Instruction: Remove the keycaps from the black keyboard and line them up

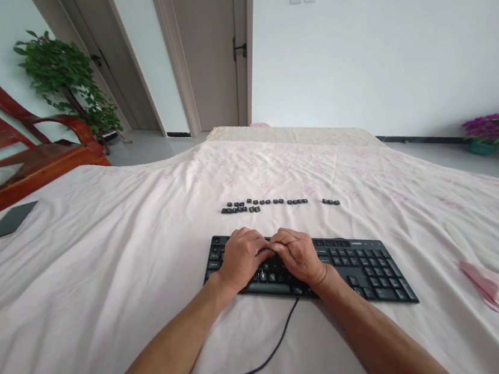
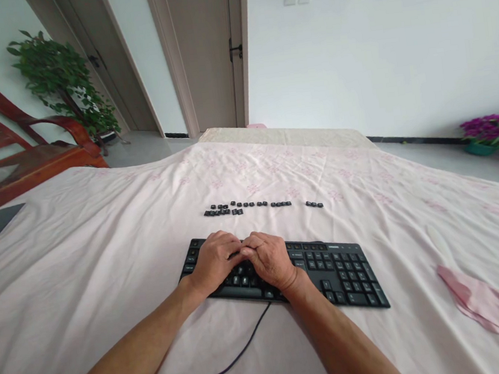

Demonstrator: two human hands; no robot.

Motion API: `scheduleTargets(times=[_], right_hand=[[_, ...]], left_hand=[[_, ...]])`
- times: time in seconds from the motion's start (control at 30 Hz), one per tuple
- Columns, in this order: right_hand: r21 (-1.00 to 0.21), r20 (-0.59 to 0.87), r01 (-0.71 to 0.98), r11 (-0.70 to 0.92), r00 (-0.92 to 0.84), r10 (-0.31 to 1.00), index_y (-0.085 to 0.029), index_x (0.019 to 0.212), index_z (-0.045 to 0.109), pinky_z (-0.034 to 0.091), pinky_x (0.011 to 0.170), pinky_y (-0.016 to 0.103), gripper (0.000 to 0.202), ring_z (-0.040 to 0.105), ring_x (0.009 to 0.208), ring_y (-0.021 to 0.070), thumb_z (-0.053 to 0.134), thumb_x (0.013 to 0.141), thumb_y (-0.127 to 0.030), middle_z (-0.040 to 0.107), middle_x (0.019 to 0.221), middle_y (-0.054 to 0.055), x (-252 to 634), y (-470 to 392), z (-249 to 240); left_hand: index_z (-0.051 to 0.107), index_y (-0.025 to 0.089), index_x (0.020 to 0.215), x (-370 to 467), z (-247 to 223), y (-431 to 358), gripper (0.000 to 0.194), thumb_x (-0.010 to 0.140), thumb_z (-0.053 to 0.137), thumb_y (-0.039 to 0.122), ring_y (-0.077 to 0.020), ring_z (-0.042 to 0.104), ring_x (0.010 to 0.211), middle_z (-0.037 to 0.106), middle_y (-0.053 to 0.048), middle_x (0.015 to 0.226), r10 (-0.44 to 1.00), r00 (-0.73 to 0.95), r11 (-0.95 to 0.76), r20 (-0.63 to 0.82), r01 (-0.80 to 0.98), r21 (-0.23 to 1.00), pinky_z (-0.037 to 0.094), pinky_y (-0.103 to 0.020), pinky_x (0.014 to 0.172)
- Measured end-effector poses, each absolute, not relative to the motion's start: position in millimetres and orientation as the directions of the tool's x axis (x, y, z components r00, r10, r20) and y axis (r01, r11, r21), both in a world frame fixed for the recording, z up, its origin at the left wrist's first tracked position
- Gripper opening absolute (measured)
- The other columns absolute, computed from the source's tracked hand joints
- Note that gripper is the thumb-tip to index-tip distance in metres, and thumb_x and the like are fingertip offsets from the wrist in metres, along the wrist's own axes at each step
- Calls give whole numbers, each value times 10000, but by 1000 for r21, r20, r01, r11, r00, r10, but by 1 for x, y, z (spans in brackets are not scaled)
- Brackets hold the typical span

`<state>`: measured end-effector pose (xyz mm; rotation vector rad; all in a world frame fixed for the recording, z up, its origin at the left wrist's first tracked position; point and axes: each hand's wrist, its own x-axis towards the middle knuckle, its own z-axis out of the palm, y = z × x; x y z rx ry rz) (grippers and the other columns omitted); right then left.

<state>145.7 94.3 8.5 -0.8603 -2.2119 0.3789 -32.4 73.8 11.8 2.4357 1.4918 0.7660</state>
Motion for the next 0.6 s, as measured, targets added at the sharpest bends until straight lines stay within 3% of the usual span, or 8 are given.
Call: scheduleTargets(times=[0.17,0.4,0.6], right_hand=[[-557,531,460,692,-443,722,-203,830,634,482,723,309,312,632,746,185,390,982,-323,675,791,59,145,96,9],[-591,536,437,679,-416,734,-218,824,635,482,722,308,281,629,732,183,414,970,-312,676,772,46,145,93,11],[-693,528,420,586,-258,809,-220,813,627,475,719,293,295,633,737,179,397,969,-322,667,775,38,145,92,14]], left_hand=[[710,251,944,-32,12,74,218,812,667,419,-207,580,897,687,-25,889,882,370,-466,292,778,421,403,-340,827],[715,251,867,-31,14,79,163,725,748,322,-190,617,852,701,6,856,954,242,-300,178,759,577,438,-298,757],[721,255,875,-30,16,82,194,691,749,311,-165,636,771,710,21,822,973,200,-222,113,697,682,448,-265,682]])
